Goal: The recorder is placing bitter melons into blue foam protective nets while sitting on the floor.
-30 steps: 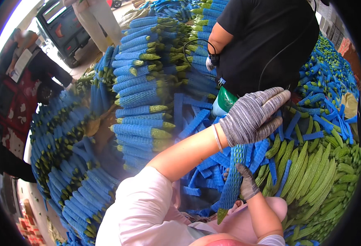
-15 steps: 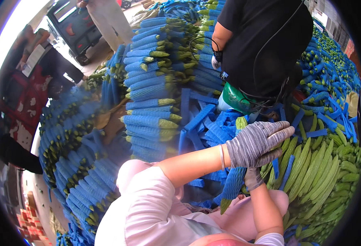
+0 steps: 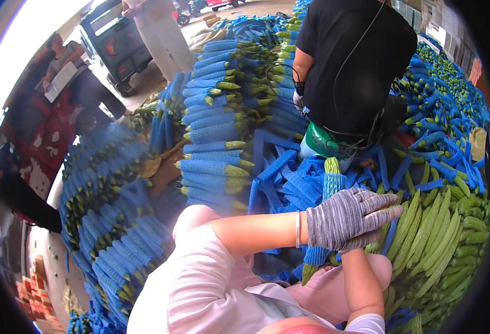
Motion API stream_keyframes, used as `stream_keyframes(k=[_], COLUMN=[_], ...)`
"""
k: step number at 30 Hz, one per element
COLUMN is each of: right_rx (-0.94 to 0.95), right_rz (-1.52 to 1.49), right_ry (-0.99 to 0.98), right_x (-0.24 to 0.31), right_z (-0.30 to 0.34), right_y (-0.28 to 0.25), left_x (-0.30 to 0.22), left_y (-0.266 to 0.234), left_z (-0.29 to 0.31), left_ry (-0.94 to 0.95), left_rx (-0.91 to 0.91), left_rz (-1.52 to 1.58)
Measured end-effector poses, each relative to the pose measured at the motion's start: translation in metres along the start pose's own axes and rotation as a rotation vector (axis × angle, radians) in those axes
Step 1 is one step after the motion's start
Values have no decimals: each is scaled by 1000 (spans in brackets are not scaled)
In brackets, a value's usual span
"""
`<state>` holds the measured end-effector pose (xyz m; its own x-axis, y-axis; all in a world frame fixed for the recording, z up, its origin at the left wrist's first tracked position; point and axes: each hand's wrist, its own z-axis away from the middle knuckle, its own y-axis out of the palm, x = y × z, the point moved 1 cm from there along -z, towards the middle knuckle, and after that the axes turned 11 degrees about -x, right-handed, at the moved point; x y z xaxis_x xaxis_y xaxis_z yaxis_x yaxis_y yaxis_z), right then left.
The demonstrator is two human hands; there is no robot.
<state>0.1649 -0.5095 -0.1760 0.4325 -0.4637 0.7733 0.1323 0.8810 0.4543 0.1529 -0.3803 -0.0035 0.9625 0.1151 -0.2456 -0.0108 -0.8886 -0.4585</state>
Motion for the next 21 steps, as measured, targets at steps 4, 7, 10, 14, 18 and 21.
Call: stream_keyframes(k=[4, 7, 10, 14, 18, 21], right_rx=[-10, -31, 78, 19, 31, 8], right_rz=[-20, -50, -117, -133, -134, -111], right_ry=[-47, -96, 39, 78, 86, 70], right_x=[8, -2, -7, -11, -10, -11], right_z=[2, 15, 8, 4, 5, 5], right_y=[11, 30, 16, 15, 21, 24], left_x=[-9, 1, 17, 41, 65, 81], left_y=[-18, -39, -62, -71, -62, -45], left_z=[13, 49, 89, 111, 124, 150], left_ry=[-88, -238, -412, -672, -1097, -1332], left_rx=[46, 16, -10, -56, -191, -267], left_rz=[-6, -123, -228, -179, 114, 374])
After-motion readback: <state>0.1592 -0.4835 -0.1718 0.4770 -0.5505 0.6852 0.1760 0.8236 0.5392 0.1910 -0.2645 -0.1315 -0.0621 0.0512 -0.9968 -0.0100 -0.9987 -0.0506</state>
